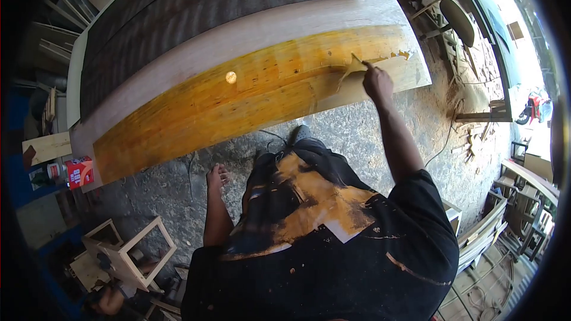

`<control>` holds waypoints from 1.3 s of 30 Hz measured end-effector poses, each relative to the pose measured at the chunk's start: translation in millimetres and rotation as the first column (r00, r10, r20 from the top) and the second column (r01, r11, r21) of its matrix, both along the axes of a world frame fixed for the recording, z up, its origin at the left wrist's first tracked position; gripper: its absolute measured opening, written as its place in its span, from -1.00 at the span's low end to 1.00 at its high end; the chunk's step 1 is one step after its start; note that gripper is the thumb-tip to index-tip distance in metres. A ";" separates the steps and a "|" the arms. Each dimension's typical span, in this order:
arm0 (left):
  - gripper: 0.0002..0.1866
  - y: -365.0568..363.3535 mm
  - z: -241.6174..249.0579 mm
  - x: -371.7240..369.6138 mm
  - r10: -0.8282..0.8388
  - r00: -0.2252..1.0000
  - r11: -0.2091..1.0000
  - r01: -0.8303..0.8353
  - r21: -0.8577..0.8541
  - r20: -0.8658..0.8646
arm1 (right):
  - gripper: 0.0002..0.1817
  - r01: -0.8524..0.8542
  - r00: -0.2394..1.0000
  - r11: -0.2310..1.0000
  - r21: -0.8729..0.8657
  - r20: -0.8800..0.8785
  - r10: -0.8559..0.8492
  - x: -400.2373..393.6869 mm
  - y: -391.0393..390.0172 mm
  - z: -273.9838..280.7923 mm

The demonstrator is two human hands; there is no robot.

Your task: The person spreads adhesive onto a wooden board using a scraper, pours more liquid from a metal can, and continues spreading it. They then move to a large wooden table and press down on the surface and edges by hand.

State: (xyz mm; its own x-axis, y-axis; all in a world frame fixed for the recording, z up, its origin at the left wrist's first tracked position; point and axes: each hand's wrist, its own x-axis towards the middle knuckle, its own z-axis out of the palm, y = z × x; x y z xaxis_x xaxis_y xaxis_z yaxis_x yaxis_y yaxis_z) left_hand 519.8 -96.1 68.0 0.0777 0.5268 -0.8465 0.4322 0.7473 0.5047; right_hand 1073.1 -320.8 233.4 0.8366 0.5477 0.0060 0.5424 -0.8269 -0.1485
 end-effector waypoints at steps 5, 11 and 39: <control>-0.65 -2.7 5.7 -4.0 -0.035 0.999 0.999 0.035 -0.003 0.014 | -0.67 -0.171 0.981 0.982 0.079 -0.075 0.177 -145.5 64.6 -66.3; -0.65 -1.4 21.1 -33.2 0.007 1.000 0.999 -0.008 0.046 0.029 | -0.70 -0.418 0.871 0.897 0.143 -0.218 0.441 -191.2 156.6 -10.4; -0.56 -170.2 -14.9 -190.9 0.588 0.809 0.808 -0.588 -0.012 -0.018 | -0.43 -0.988 -0.072 -0.130 -0.081 -0.502 0.862 -306.5 312.8 -13.6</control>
State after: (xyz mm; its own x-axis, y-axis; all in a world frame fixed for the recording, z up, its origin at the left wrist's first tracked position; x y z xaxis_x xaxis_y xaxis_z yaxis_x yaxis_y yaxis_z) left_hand 328.8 -266.3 53.1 -0.2530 0.4544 -0.8541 -0.0867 0.8686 0.4878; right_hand 766.6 -8.0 219.8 -0.6026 0.6526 -0.4594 0.7980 0.5020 -0.3336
